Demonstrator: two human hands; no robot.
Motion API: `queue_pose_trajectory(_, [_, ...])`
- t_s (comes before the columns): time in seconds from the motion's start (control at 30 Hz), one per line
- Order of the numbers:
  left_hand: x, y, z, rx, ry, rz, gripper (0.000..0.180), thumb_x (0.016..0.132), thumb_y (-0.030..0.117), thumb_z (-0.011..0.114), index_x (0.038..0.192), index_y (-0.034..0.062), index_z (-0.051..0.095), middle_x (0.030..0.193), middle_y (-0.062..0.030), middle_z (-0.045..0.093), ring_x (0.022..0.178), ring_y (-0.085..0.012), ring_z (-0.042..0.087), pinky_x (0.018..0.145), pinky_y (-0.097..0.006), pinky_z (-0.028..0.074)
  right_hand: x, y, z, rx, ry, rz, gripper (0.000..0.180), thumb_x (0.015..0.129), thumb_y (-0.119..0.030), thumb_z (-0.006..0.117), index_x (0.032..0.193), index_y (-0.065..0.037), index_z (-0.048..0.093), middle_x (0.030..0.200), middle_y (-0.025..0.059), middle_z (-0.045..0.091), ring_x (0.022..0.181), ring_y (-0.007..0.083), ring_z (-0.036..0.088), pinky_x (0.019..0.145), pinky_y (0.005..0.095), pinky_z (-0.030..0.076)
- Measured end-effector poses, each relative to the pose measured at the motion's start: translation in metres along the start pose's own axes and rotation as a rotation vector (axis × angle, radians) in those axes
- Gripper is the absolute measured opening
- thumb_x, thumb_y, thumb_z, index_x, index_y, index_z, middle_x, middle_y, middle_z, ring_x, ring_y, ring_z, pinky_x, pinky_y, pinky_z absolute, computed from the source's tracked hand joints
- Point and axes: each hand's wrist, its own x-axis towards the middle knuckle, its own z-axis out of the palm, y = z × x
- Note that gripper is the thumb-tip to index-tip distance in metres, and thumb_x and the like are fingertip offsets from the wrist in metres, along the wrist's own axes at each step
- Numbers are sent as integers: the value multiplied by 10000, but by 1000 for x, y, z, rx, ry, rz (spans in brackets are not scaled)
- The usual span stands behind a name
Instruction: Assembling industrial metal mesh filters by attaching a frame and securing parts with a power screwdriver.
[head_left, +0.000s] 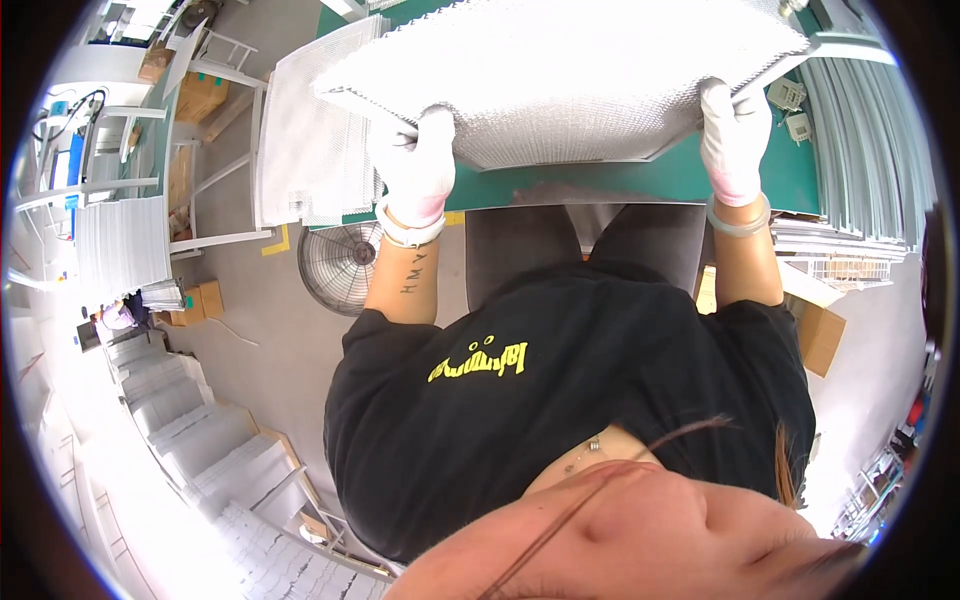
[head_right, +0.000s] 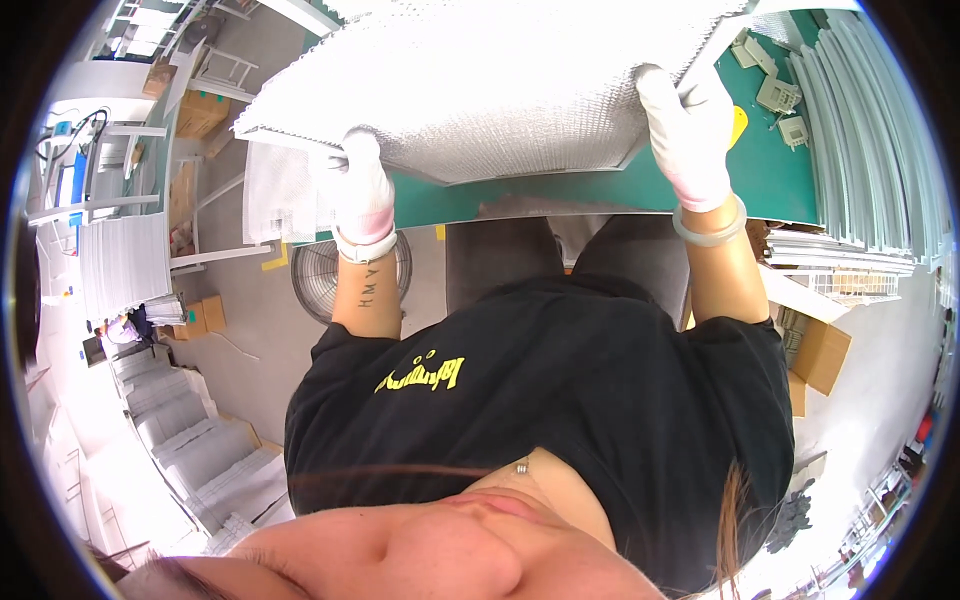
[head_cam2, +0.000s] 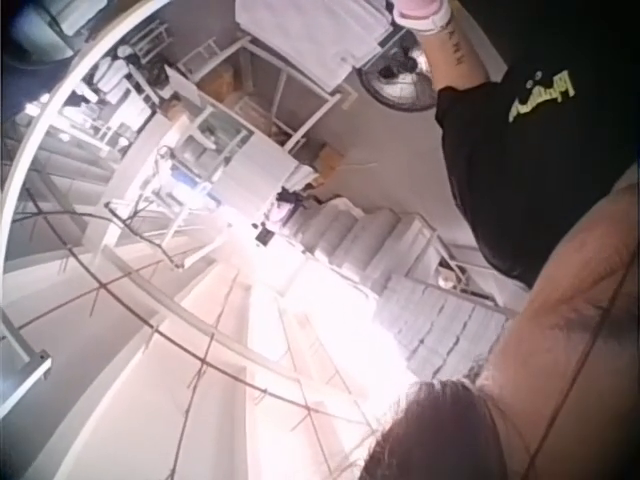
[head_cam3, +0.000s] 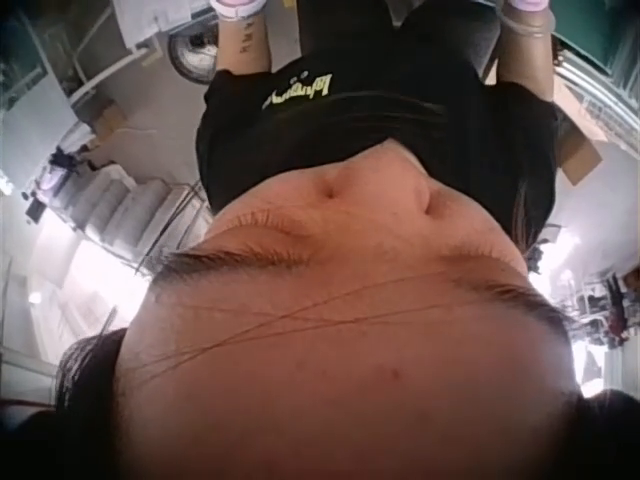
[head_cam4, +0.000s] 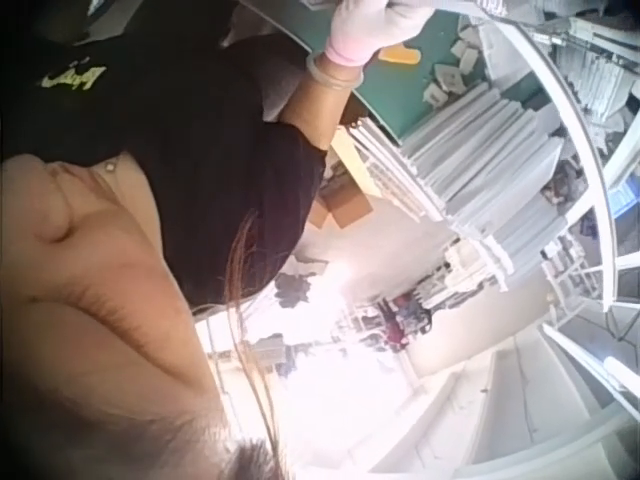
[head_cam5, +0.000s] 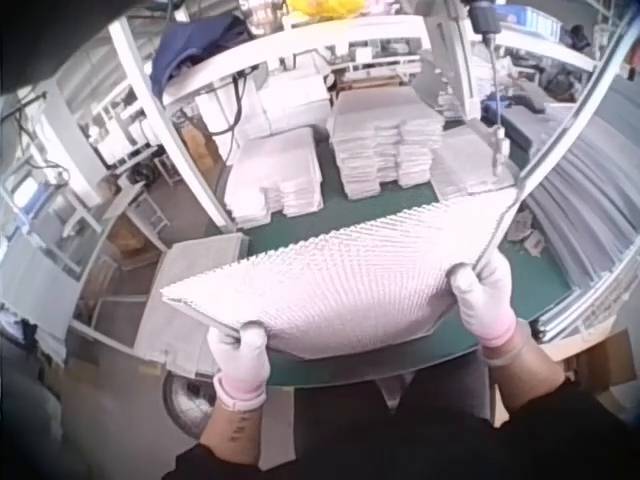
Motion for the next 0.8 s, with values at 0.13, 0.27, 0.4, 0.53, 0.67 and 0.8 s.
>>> queue_pose_trajectory(0.13, [29,22,-26,175,-236,-20,177,890,26,658,1053,-42,660,918,-50,690,782,-112,632,691,-232,510,23,-16,-18,-232,-181,11,161,924,-112,689,1034,3,669,901,-28,664,795,52,558,740,227,461])
queue_pose_trajectory(0.27, [49,29,-31,-38,-217,116,285,990,237,607,1090,-29,610,1007,-126,687,905,-219,670,799,-349,541,45,-65,-2,196,-105,-58,198,951,-192,677,1008,-22,596,842,17,637,726,98,595,680,250,492])
queue_pose_trajectory(0.4, [16,31,-26,188,-95,327,290,971,247,629,1105,-7,586,1006,-141,675,911,-286,669,809,-396,561,39,-22,-49,-395,-72,-233,216,1004,-152,549,1012,33,660,941,143,701,836,205,645,802,298,511])
queue_pose_trajectory(0.53, [-12,85,-9,295,-436,114,231,960,214,592,900,-3,640,942,-162,662,796,-281,656,682,-415,554,13,-74,-18,225,-396,-283,267,943,-252,664,786,-45,600,622,41,588,542,173,572,476,330,434])
queue_pose_trajectory(0.67, [6,34,4,-885,-1317,324,581,887,490,699,1189,-6,653,1118,-176,655,1075,-351,611,920,-482,488,-3,-53,-50,541,-822,-627,465,1004,-272,528,579,-96,458,582,57,570,454,141,523,405,286,383])
queue_pose_trajectory(0.8, [-23,-14,4,-240,-1508,-141,746,907,495,648,1387,-51,476,1459,-251,446,1388,-392,382,1153,-500,309,-51,-68,-29,478,-325,-632,507,960,-219,489,487,-132,328,536,90,523,388,131,498,320,246,270])
